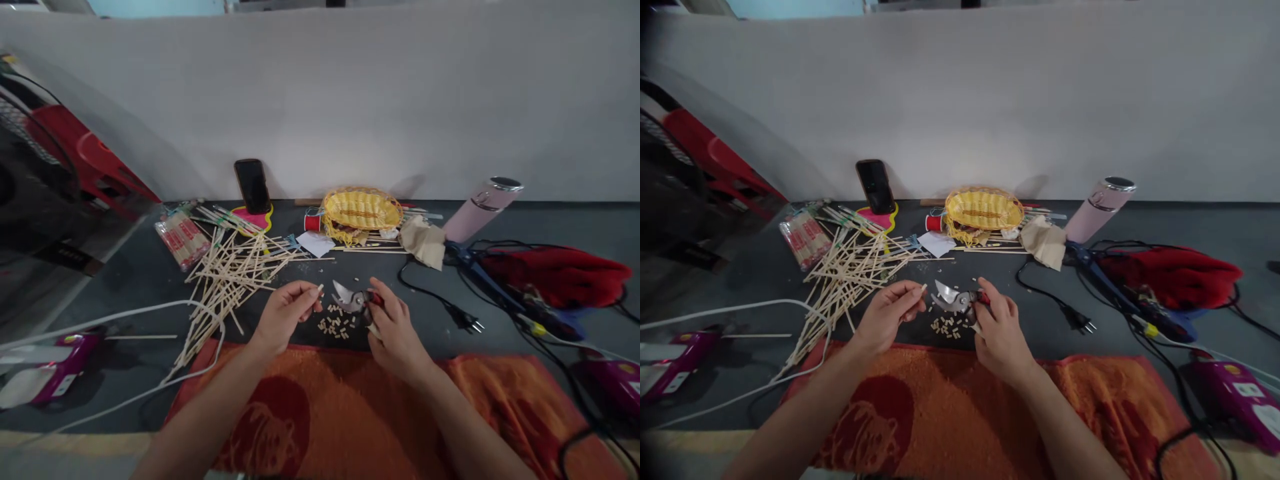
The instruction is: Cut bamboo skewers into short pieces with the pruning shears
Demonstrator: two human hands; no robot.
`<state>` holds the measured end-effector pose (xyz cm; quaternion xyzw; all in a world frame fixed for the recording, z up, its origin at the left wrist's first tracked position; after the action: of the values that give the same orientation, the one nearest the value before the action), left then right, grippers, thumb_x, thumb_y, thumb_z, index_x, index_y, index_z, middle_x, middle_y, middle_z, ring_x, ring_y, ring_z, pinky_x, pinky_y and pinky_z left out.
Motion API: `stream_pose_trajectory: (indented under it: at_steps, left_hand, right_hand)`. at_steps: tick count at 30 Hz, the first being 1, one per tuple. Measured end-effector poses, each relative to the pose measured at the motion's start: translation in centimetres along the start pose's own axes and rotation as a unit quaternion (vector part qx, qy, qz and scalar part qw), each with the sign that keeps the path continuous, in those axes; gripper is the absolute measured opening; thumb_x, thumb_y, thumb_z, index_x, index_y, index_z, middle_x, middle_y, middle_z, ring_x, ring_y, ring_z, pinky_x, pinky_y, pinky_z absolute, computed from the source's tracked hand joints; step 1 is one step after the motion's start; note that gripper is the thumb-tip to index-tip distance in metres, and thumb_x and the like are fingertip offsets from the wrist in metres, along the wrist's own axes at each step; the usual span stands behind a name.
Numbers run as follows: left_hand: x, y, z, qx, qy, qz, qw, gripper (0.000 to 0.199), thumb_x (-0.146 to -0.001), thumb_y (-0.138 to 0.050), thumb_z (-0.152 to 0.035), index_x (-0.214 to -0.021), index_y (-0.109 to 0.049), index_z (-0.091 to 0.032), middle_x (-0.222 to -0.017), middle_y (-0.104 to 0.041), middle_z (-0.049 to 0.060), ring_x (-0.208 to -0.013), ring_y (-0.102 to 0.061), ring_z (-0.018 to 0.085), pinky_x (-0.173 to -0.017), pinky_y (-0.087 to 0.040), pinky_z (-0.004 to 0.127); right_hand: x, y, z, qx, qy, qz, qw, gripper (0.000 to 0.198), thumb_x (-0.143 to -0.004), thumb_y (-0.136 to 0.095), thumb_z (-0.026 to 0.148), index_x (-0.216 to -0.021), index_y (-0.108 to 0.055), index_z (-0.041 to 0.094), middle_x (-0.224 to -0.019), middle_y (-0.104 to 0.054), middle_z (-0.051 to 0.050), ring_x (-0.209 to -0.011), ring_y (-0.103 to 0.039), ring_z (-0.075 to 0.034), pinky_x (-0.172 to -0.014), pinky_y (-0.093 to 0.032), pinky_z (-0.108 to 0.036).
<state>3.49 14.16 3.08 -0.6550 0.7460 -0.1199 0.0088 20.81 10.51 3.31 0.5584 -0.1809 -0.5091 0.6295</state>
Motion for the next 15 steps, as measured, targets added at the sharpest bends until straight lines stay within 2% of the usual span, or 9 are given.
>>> stream_pose_trajectory:
  at_steps: [5,15]
  left_hand:
    - [-0.1,0.1,0.7,-0.026,-0.025,-0.006,0.999,0.021,-0.083,-0.064,-0.035,-0.082,-0.066,-0.014,-0.063,-0.062,0.0,-0.05,-0.042,0.005,-0.048,-0.031,0.018]
    - [0.5,-0.9,1.0,-0.116,-0.032,0.03,0.992,0.026,-0.086,-0.059,-0.039,-0.089,-0.068,-0.015,-0.068,-0.065,0.002,-0.052,-0.045,0.008,-0.049,-0.035,0.02]
  right_hand:
    - [0.1,-0.8,0.5,0.032,-0.005,0.032,0.999,0.037,-0.071,-0.047,0.004,-0.106,-0.056,0.014,-0.15,-0.027,-0.02,-0.132,-0.033,-0.034,-0.101,-0.034,-0.053]
    - [0.3,-0.2,0.9,0.014,-0.016,0.002,1.0,0.04,-0.071,-0.048,0.005,-0.109,-0.056,0.016,-0.146,-0.034,-0.017,-0.128,-0.038,-0.032,-0.099,-0.035,-0.05]
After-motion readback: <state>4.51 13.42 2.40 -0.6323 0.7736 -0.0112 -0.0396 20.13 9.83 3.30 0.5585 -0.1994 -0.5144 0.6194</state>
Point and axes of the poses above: each hand's wrist, its own x-axis away from the middle knuckle, its own y-axis out of the back of the hand, z = x × y, the point moved 10 cm from there along -x, towards the middle knuckle
